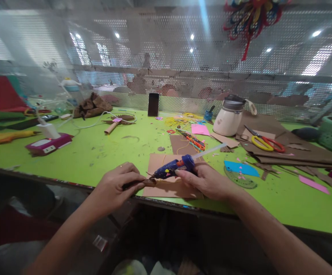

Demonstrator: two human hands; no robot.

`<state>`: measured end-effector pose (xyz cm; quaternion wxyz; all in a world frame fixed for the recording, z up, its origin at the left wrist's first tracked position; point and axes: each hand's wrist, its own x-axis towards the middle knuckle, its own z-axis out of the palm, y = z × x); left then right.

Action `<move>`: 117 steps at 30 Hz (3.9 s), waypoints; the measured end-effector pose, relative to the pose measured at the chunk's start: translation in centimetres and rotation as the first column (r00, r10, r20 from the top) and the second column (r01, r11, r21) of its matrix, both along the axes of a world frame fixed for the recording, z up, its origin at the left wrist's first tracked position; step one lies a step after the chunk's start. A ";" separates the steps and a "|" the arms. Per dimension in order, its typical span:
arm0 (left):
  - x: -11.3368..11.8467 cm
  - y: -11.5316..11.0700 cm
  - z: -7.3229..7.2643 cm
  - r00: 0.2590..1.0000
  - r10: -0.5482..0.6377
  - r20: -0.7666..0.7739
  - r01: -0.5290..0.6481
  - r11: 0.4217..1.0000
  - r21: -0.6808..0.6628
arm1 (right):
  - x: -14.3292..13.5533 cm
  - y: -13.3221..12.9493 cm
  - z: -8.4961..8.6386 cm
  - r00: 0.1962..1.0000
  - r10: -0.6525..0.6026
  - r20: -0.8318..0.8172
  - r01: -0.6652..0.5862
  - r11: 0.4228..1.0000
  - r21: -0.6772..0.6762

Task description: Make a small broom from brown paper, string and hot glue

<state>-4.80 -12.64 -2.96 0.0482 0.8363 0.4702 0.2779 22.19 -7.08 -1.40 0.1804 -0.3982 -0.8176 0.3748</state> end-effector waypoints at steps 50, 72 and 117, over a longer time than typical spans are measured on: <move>-0.1 0.0 -0.2 1.000 0.008 -0.017 -0.008 1.000 0.001 | -0.2 -0.1 0.3 0.999 0.033 -0.030 -0.034 0.999 -0.027; 0.0 -0.1 -0.1 1.000 0.016 -0.022 -0.016 1.000 -0.019 | 0.4 -0.2 0.8 1.000 -0.029 0.010 0.029 1.000 -0.012; -0.4 1.7 3.1 0.997 -0.046 0.056 0.062 0.947 -0.315 | -0.3 0.1 0.9 0.994 -0.006 -0.113 -0.022 0.969 -0.245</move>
